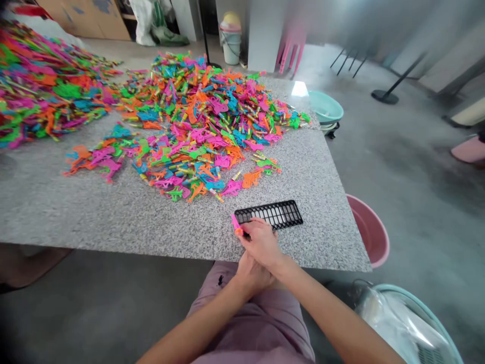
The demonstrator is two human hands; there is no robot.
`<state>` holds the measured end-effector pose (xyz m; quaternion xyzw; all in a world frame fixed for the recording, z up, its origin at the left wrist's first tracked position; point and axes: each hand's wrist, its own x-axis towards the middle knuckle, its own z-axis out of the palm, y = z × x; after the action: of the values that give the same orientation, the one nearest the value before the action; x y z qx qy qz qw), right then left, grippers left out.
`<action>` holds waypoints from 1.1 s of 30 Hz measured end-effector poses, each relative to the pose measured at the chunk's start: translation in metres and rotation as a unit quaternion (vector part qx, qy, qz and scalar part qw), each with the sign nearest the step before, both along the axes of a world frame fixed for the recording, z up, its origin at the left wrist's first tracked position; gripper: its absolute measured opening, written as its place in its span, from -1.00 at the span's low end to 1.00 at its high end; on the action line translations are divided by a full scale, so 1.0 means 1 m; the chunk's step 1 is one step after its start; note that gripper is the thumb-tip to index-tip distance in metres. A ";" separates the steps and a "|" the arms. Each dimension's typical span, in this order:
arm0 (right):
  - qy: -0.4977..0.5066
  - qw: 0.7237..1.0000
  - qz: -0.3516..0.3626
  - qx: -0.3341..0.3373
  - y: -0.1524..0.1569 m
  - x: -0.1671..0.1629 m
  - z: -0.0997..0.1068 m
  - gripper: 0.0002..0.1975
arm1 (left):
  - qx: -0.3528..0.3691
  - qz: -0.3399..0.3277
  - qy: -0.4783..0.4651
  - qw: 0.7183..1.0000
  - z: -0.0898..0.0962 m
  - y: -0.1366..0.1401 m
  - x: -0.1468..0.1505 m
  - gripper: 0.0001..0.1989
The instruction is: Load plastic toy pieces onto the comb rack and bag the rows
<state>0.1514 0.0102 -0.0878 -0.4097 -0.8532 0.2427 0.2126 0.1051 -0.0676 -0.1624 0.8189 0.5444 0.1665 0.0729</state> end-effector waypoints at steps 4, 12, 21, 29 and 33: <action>-0.019 0.999 0.026 0.010 -0.004 -0.001 0.000 -0.87 | 0.001 0.003 -0.009 1.000 -0.003 -0.001 0.002 -0.52; -0.076 0.995 0.000 0.061 0.116 0.007 0.028 -0.62 | 0.046 0.030 0.013 0.998 0.028 0.002 -0.015 -0.24; -0.278 0.938 0.122 0.167 0.182 0.013 0.038 -0.74 | 0.048 0.030 0.041 0.998 0.034 0.004 -0.016 -0.26; -0.227 0.960 0.093 0.134 0.167 0.071 0.025 -0.71 | 0.058 0.032 0.034 0.997 0.029 0.008 -0.012 -0.26; -0.020 0.999 -0.024 0.015 0.154 0.072 0.015 -0.88 | 0.083 0.038 -0.078 0.993 0.058 -0.006 -0.026 -0.36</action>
<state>0.2232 0.1640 -0.0728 -0.4318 -0.8508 0.2161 0.2076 0.0795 -0.0732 -0.1041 0.7854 0.5522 0.2768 0.0405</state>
